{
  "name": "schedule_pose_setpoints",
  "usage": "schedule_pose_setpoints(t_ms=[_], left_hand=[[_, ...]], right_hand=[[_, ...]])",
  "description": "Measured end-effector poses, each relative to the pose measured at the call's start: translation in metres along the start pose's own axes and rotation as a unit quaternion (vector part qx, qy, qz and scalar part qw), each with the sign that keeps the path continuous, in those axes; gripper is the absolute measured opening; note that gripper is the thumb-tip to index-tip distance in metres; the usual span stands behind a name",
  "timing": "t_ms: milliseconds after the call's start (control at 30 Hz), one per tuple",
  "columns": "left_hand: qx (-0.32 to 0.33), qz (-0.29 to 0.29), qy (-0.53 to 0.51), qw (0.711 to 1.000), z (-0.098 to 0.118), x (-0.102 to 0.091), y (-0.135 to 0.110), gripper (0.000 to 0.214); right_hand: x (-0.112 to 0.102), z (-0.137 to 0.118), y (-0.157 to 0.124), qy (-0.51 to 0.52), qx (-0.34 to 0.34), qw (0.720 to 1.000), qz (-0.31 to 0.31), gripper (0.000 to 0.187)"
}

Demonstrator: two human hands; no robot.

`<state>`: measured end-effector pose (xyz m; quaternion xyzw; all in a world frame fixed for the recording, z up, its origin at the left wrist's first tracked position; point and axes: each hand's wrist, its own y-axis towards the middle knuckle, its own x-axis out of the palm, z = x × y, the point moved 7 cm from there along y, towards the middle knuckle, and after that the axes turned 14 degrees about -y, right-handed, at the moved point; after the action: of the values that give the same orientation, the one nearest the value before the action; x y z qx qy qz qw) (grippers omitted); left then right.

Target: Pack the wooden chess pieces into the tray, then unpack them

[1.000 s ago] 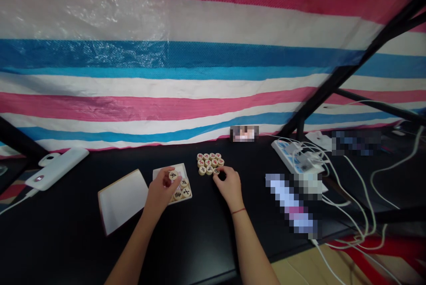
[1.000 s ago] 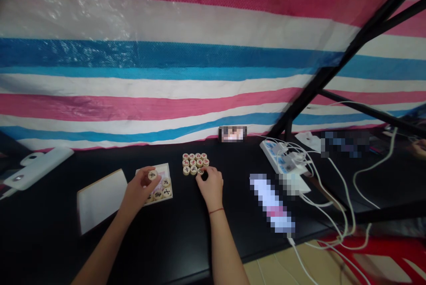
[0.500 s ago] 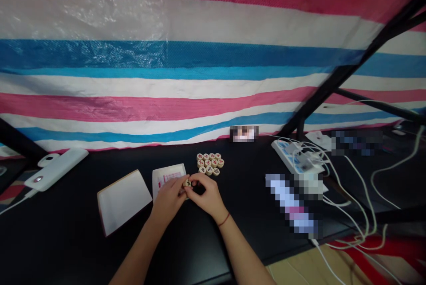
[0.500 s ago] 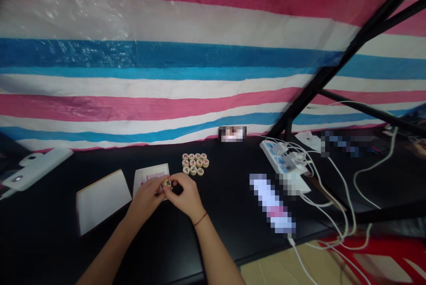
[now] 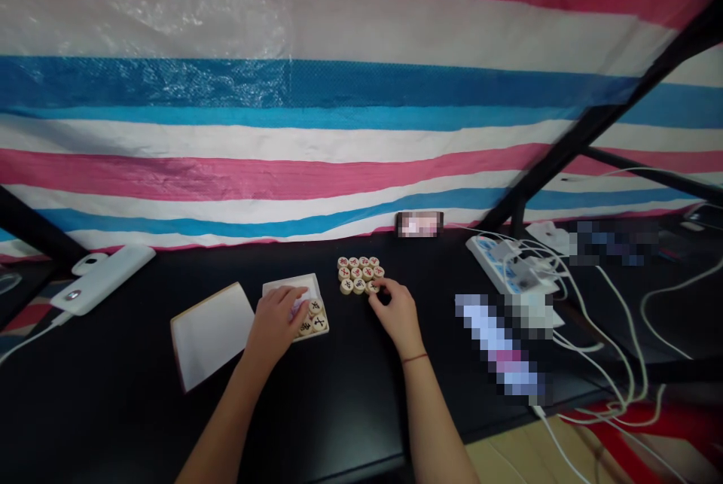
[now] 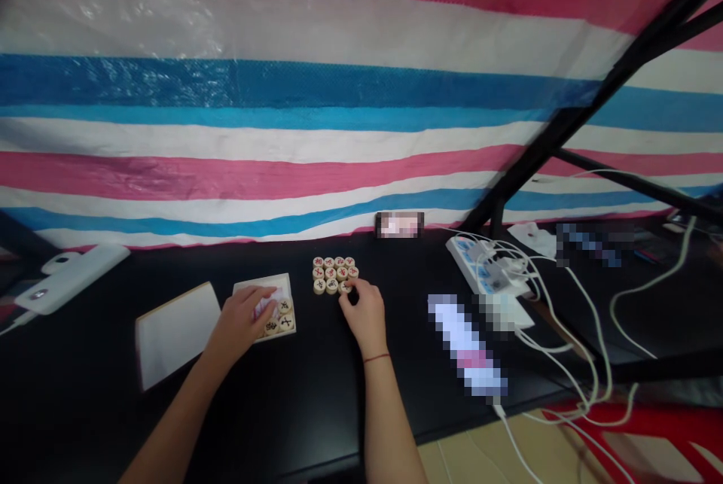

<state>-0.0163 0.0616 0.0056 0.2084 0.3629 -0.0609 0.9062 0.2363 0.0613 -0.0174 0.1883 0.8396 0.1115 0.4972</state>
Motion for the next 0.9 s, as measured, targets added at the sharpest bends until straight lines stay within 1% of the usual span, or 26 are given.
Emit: schedule_pose_setpoints(t_ms=[100, 200, 400, 700, 900], left_hand=[[-0.002, 0.001, -0.002, 1.000, -0.0008, 0.0001, -0.0002, 0.023], [-0.005, 0.000, -0.002, 1.000, -0.0018, 0.0007, -0.0002, 0.025], [-0.013, 0.005, -0.001, 1.000, -0.0050, -0.0004, -0.0001, 0.032], [-0.024, -0.001, -0.008, 1.000, -0.0053, -0.0003, -0.0002, 0.031], [-0.033, -0.017, -0.021, 0.999, -0.0059, 0.0008, 0.0001, 0.032]], right_hand=[[0.0019, -0.0010, -0.0006, 0.002, 0.000, 1.000, -0.008, 0.021], [0.0010, -0.0008, -0.0006, 0.009, 0.004, 1.000, -0.001, 0.022], [0.0057, 0.0010, -0.0011, -0.003, 0.006, 1.000, -0.019, 0.014], [0.0096, 0.0012, -0.0019, -0.014, -0.003, 1.000, -0.017, 0.016], [0.0097, -0.0003, -0.0023, -0.016, -0.003, 1.000, -0.008, 0.017]])
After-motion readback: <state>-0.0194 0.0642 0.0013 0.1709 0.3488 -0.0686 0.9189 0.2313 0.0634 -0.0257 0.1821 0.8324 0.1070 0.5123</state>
